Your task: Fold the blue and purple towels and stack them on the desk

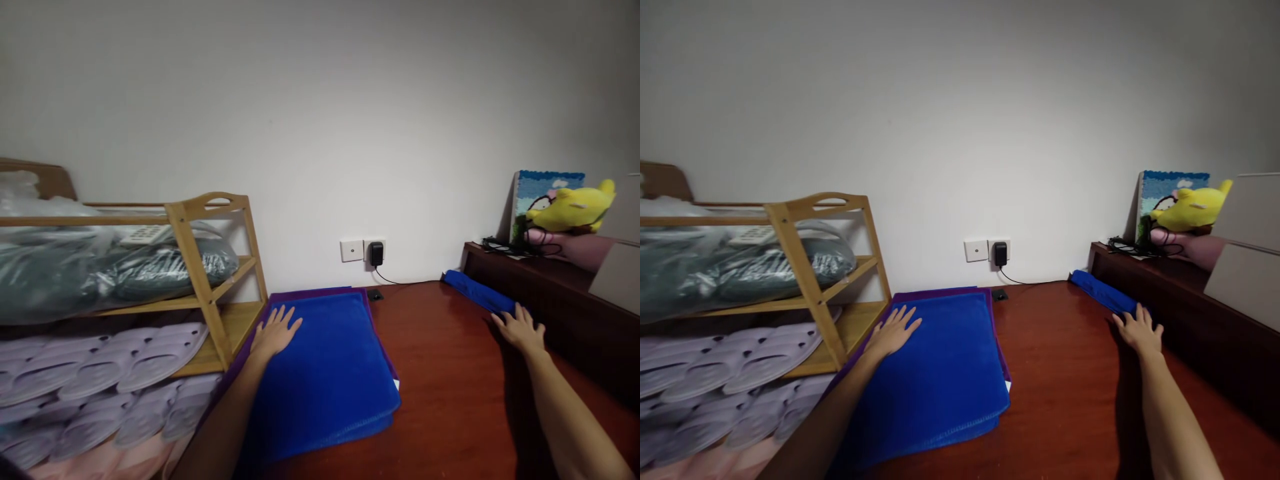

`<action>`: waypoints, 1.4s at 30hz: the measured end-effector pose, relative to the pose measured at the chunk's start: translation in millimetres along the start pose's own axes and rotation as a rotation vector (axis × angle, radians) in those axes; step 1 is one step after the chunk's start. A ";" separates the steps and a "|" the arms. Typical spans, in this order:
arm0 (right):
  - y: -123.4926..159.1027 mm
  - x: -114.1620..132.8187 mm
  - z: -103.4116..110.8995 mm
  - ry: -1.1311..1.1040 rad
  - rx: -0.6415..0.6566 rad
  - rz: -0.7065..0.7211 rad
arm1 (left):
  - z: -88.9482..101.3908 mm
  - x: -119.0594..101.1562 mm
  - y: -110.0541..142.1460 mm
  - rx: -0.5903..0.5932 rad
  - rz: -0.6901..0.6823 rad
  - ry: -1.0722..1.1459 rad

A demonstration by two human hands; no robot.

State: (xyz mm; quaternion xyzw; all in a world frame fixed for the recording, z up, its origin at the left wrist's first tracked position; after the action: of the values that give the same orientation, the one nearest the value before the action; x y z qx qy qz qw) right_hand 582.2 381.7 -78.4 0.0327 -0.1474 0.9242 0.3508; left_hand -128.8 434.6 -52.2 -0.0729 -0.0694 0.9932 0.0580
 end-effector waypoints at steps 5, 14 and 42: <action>-0.1 -7.5 -4.2 0.146 -0.037 0.003 | -0.6 0.4 0.5 0.004 0.000 0.001; 81.2 51.6 72.7 0.307 -0.424 0.403 | 29.2 -23.7 13.0 -0.240 -0.114 -0.226; 460.2 132.9 166.1 -0.105 -0.351 1.003 | 63.6 -259.6 234.1 -0.106 -1.008 0.241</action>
State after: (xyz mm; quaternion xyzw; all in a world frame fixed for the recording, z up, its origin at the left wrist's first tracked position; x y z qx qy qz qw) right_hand 172.3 90.6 -12.9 -0.0547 -0.3145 0.9370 -0.1416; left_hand 92.0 163.6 11.3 -0.1469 -0.1387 0.8219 0.5327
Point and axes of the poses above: each hand's wrist, its own y-axis away from the middle knuckle, its own z-axis out of the back of the hand, x = y × z, the point moved 9 cm from there along -y, towards the middle knuckle, and after that the axes turned 11 degrees about -z, right-handed, at the moved point
